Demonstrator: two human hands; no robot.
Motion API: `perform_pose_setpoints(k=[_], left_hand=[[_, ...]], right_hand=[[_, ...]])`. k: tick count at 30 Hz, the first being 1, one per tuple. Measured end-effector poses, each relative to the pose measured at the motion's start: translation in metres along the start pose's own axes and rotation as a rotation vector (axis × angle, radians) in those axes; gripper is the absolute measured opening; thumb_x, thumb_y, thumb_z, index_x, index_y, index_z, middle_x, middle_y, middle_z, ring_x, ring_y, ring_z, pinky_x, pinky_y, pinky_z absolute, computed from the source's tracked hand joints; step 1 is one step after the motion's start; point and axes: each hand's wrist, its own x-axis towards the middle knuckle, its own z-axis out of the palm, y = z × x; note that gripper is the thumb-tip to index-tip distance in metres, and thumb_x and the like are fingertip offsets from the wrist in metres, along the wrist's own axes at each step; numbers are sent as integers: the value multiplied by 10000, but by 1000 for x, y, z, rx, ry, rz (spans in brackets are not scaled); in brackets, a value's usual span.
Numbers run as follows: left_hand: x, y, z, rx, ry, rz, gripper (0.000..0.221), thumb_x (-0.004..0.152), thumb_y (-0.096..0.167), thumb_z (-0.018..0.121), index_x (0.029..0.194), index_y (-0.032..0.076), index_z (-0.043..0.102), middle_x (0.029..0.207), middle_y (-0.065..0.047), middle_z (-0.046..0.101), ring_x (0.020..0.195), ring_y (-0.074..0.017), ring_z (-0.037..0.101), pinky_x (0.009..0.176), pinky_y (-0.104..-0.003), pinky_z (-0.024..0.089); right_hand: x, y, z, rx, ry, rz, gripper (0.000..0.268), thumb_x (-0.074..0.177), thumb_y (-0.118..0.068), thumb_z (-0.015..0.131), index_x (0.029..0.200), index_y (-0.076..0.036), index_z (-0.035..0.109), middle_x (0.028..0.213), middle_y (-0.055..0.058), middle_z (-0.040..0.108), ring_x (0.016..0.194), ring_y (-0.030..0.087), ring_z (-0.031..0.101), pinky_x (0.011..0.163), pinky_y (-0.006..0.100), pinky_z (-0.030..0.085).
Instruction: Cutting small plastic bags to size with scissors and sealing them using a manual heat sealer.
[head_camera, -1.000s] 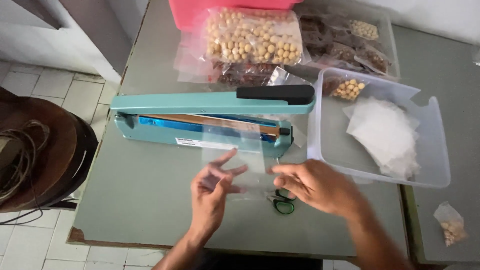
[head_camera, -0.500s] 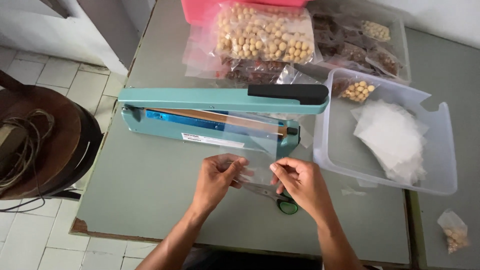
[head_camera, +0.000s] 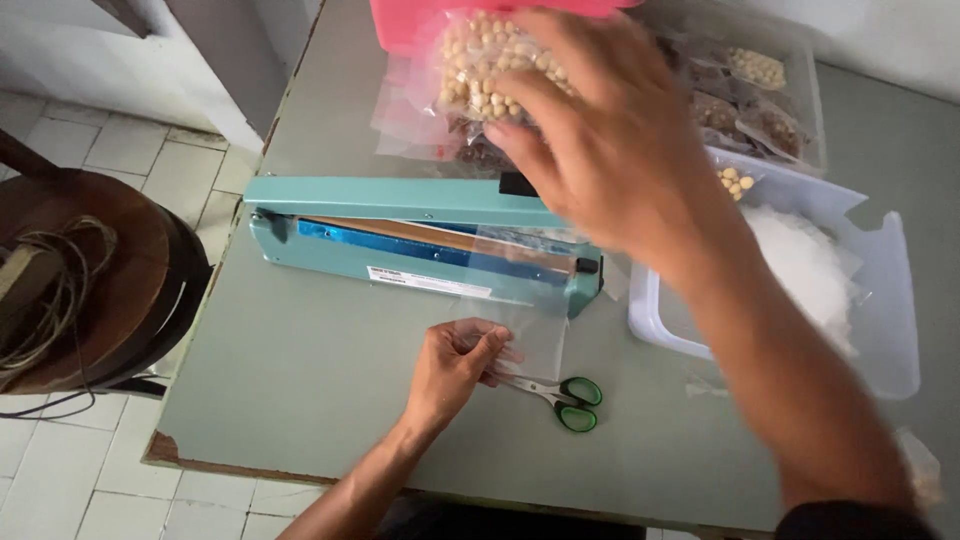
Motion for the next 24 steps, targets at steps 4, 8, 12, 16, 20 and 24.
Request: perform_pose_setpoints(k=[4,8,12,16,20,24], left_hand=[[6,-17,-1,-69,36,56,334,890,349,739,940,28,818,676,-50,719,578,-164,722,539,-302,659],[6,-14,-3,-93,71,46,309,899,320,741,909,19,813,630,-31,678,546,-148,685,522,-298,626],[3,-14,-6,-84,47,66,334,906,325,726,911,0,806,627,-57,724,526,-123,643,514,-276,594],[3,-12,-5,-53,53,32,321,898,342,714,887,35,807,682,-75,786,559,-133,686,542,-285,616],[3,-15,-5,-83,51,35,311,912,300,719,919,3,810,670,-91,762,543,-147,677,524,-278,602],[4,-11,-6,-48,41,23,278,916,285,725,911,27,829,623,-68,744,509,-132,672,515,-261,584]], right_hand=[[4,25,53,84,-234,-69,467,1139,-372,552,1373,26,621,1394,264,489,1351,448,473,1107,665,294],[-16,21,73,432,-482,120,511,1099,-414,363,1471,-114,544,1633,195,332,1486,396,324,1164,672,134],[-41,18,92,518,-373,81,431,1113,-386,422,1417,-132,590,1599,163,433,1432,326,467,1152,601,78],[-45,14,96,518,-388,106,530,1102,-487,358,1428,-133,580,1602,170,420,1274,313,609,1166,646,39],[-59,14,114,558,-384,109,542,1109,-488,293,1465,-170,550,1595,143,439,1351,307,551,1180,609,20],[-64,15,128,565,-439,101,582,1102,-513,222,1505,-225,529,1630,152,404,1463,329,443,1163,583,29]])
